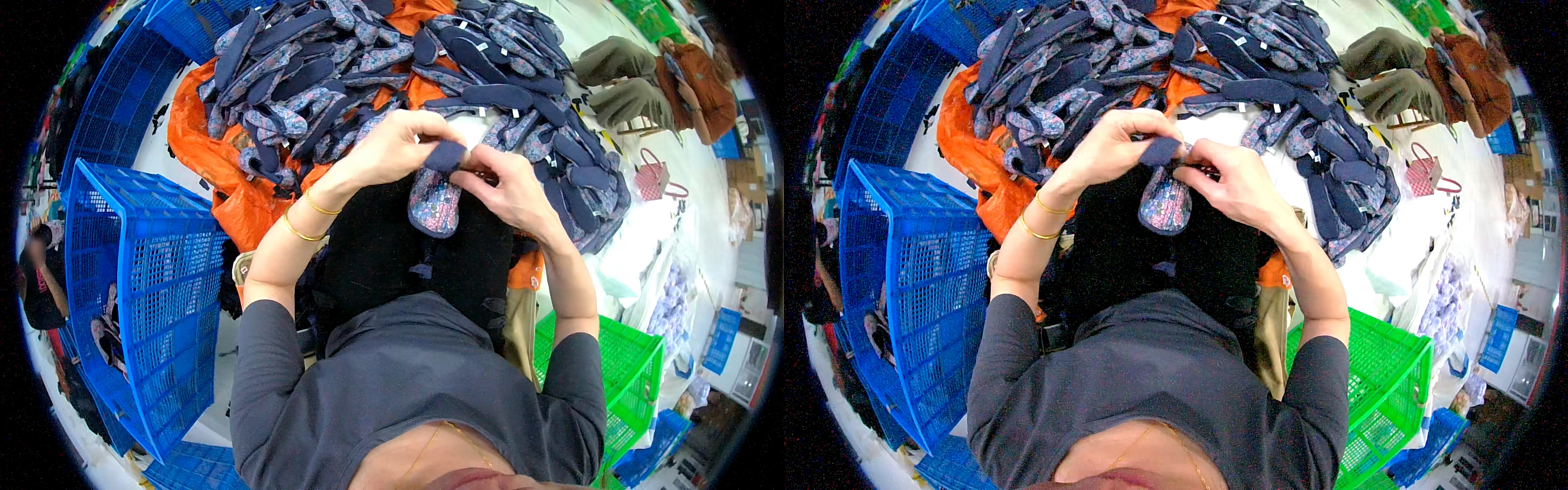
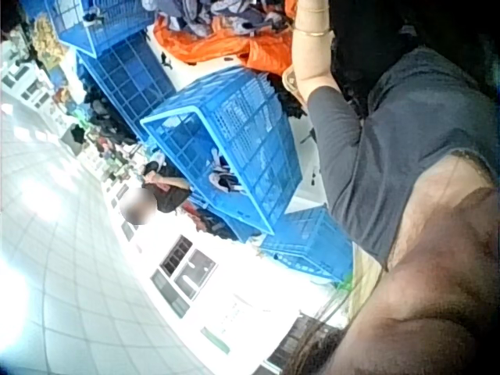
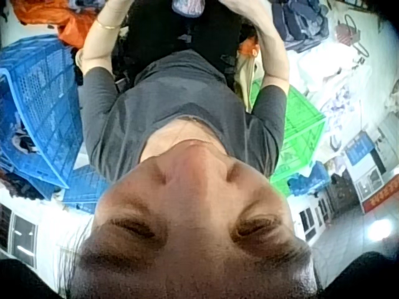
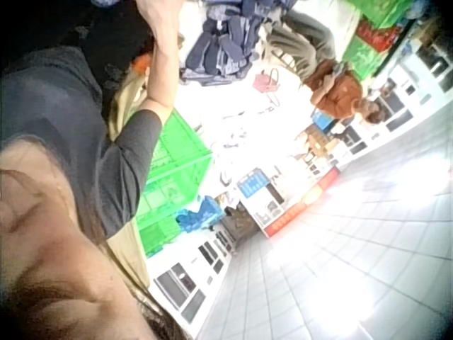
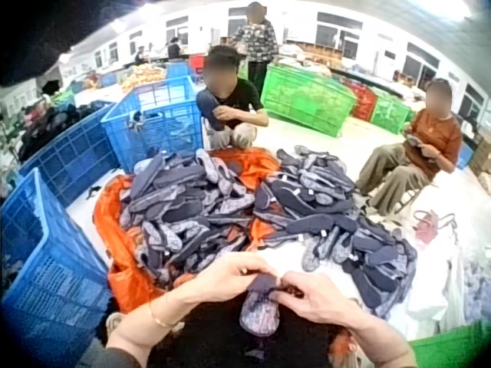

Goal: The person sits on the floor and repeatedly picks up patterned fabric slippers and dark insoles. They insert the insoles into the slippers, press the edges to secure them, and place the finished items into a pile on the floor.

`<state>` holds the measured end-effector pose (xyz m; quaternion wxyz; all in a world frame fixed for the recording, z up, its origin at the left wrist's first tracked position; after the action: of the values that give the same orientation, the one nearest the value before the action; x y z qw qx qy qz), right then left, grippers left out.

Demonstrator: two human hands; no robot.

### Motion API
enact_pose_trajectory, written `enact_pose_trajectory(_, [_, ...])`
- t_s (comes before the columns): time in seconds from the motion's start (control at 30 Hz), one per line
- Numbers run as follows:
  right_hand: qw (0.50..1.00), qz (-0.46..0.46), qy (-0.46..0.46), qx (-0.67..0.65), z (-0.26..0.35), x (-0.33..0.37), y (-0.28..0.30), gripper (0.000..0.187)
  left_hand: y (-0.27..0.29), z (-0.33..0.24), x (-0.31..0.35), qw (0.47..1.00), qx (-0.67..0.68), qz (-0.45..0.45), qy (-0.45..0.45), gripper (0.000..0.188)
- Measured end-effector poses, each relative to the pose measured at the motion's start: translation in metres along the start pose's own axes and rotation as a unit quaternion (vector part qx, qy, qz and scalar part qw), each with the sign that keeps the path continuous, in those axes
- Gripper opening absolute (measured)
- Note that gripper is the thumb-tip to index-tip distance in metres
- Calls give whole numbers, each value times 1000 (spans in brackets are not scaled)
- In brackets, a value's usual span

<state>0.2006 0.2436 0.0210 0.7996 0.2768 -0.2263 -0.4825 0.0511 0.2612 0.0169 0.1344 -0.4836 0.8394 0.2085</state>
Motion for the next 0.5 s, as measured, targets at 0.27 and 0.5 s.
enact_pose_trajectory(0.27, [950, -80, -102, -284, -65, 46, 0, 24, 2, 12, 13, 977, -206, 53, -16, 27])
enact_pose_trajectory(0.5, [949, -114, -91, -278, -47, 61, -26, 26, -21, 14, 35, 989, -50, 134, 50, 42])
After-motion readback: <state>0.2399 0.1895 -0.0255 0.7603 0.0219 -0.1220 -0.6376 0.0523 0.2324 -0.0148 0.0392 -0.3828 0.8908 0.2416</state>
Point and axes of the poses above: each hand's wrist, its own x-axis away from the middle knuckle, its own y-axis out of the back of the hand, z = x × y, the point moved 7 cm from there along -x, towards the middle knuckle, and after that the axes turned 9 degrees about -y, right-handed, at the moved point
